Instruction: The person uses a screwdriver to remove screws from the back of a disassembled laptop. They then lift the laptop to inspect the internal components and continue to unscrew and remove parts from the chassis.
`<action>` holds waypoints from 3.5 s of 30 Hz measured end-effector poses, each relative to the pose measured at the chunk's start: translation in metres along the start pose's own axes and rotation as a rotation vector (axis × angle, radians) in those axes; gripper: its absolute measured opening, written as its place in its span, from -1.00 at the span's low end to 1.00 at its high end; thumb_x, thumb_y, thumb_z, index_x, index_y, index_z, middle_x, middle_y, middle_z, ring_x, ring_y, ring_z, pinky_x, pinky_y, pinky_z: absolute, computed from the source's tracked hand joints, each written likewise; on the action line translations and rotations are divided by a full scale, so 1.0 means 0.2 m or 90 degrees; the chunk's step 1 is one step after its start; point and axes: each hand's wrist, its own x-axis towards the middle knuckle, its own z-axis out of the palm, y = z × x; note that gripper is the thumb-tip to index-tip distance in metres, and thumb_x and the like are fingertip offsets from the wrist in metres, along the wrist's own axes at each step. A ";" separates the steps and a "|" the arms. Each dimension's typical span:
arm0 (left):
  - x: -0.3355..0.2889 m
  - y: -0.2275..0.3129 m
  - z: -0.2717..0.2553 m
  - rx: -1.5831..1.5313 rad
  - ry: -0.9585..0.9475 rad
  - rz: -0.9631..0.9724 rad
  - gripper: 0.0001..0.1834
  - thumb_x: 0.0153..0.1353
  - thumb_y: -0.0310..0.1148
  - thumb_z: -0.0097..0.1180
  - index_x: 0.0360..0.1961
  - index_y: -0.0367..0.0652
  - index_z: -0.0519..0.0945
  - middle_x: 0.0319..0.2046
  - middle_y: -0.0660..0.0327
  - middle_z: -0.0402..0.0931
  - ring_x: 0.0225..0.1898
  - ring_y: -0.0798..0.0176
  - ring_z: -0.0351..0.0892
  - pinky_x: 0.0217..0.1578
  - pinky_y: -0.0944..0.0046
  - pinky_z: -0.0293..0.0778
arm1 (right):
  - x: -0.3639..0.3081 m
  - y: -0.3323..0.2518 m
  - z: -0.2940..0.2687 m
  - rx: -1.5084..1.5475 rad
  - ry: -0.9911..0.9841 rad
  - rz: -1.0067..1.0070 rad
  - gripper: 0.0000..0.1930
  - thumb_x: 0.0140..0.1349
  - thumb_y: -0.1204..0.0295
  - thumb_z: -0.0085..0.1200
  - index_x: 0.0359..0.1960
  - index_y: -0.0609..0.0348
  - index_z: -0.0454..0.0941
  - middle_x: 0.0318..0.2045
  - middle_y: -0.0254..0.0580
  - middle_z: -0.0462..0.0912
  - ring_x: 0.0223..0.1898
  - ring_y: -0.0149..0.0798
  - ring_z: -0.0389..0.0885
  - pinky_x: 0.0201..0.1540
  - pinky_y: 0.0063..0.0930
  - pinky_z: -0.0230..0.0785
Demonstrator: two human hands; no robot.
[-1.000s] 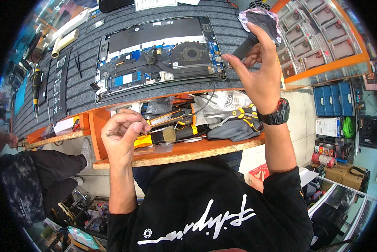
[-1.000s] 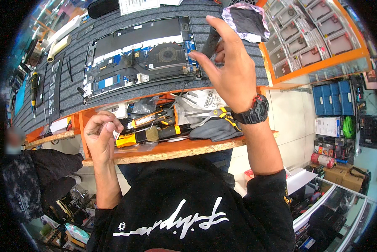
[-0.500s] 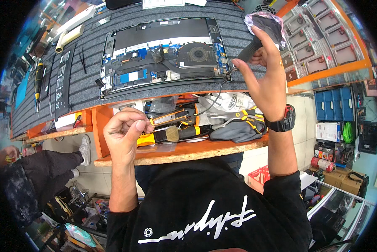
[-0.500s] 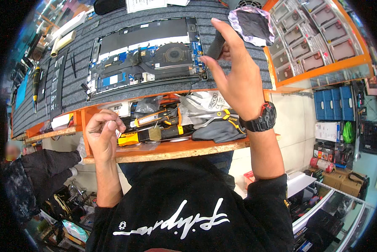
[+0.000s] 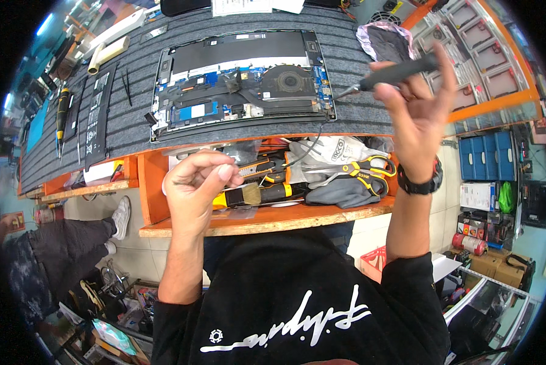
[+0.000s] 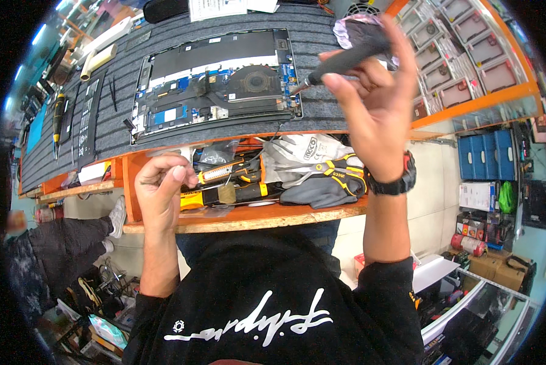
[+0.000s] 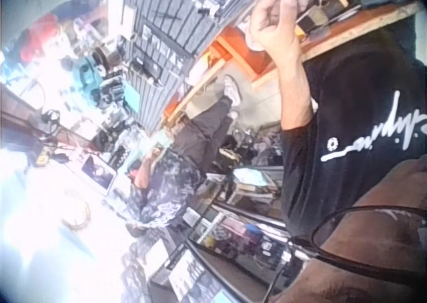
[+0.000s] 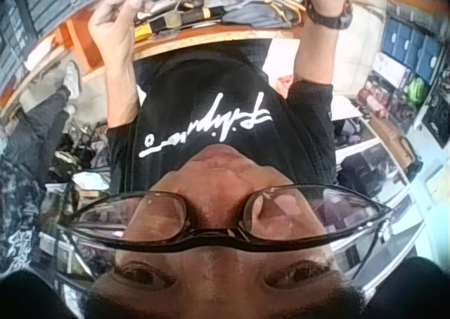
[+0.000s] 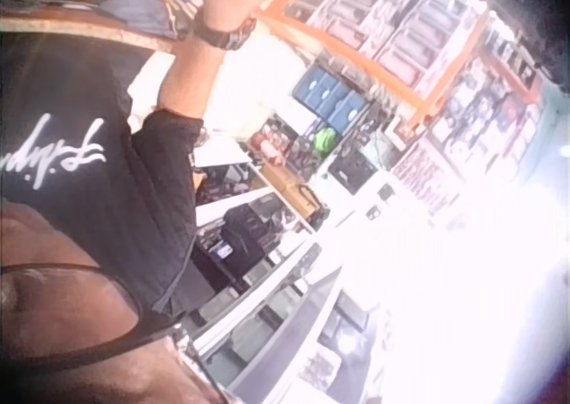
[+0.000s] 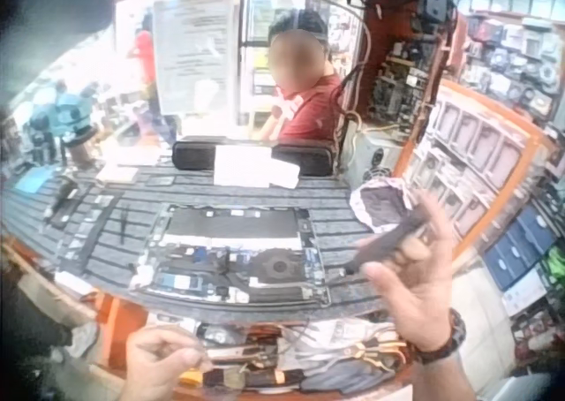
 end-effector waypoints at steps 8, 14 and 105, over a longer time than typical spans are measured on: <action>0.04 0.00 0.29 -0.146 -0.052 0.003 -0.83 0.33 -0.59 0.29 -0.09 -0.42 0.69 -0.20 -0.01 0.72 -0.21 0.16 0.80 -0.17 0.26 0.75 | -0.23 -0.22 0.24 0.241 0.100 0.008 -0.02 0.40 0.47 0.22 0.62 -0.14 -0.30 0.03 0.27 0.65 0.09 0.00 0.68 0.10 0.06 0.63; 0.02 -0.01 0.38 -0.133 -0.026 -0.014 -0.83 0.36 -0.53 0.26 -0.10 -0.43 0.66 -0.26 -0.10 0.71 -0.28 0.00 0.82 -0.28 0.22 0.78 | -0.26 -0.21 0.28 0.311 0.097 0.012 -0.07 0.43 0.53 0.15 0.61 -0.19 -0.27 0.13 0.29 0.58 0.07 0.02 0.71 0.19 0.01 0.64; 1.27 0.53 -0.95 0.907 0.104 0.360 -0.58 0.28 -0.24 0.37 0.07 -0.27 0.68 -0.16 0.05 0.77 -0.13 0.08 0.77 -0.06 0.11 0.63 | 0.52 -0.32 0.03 -0.719 -0.651 -0.080 -0.69 0.37 0.15 0.19 -0.23 0.18 0.58 -0.42 0.03 0.66 -0.26 0.15 0.65 -0.24 -0.02 0.45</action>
